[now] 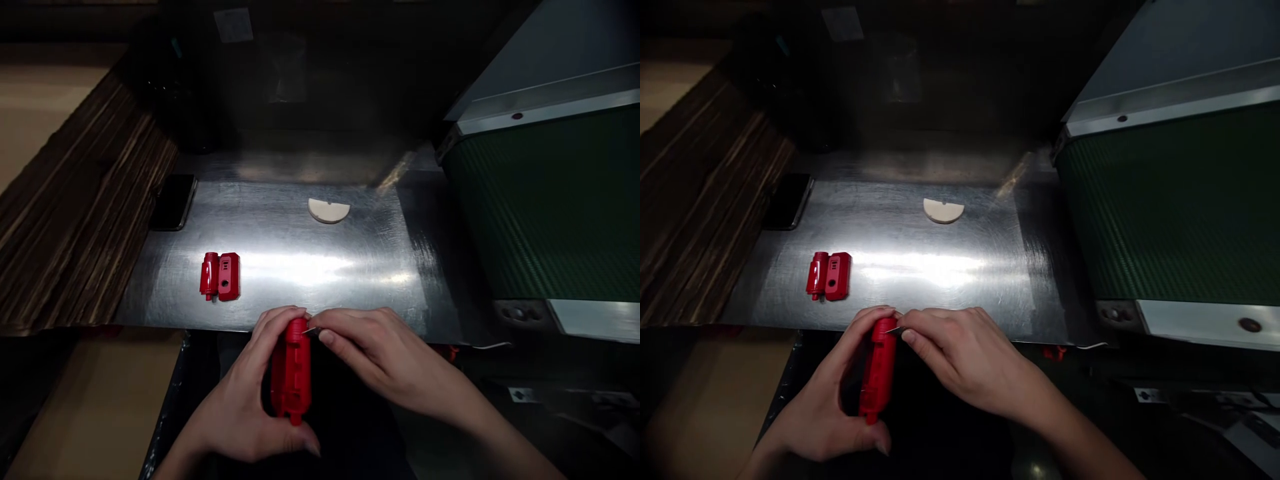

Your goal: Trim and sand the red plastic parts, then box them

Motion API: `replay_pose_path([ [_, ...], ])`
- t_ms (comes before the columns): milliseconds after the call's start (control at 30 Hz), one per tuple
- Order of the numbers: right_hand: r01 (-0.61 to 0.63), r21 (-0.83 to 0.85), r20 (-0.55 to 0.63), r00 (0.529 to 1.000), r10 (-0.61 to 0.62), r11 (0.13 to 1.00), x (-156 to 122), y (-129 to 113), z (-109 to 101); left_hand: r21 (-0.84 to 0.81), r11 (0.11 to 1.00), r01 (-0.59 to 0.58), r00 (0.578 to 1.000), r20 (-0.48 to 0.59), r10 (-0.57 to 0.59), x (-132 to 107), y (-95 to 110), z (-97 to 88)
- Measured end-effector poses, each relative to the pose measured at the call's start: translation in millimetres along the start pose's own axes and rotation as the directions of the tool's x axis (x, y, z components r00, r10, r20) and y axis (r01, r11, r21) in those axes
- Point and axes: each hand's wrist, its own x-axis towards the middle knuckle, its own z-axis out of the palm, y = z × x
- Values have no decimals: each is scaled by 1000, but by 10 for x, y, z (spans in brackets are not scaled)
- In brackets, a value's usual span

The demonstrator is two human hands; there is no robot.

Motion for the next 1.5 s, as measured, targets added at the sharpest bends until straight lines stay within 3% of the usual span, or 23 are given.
replay_pose_path([
  [233, 35, -116, -7, 999, -36, 993, -30, -21, 15, 31, 999, -35, 999, -10, 35, -83, 49, 31],
  [667, 56, -174, -110, 991, -76, 983, -83, -25, 140, 6, 1000, 0, 1000, -10, 0, -134, 77, 41],
  [900, 40, -422, -132, 986, -104, 906, -97, -24, 210, -39, 999, 33, 999, -28, -34, -110, 83, 28],
  [1133, -34, -176, 57, 997, 45, 984, -110, -104, 85, 7, 999, -50, 999, 17, 50, -124, 40, 0],
  [1500, -74, -65, 108, 991, 81, 995, -128, -163, 63, 98, 988, -119, 991, 78, 112, -92, 76, -77],
])
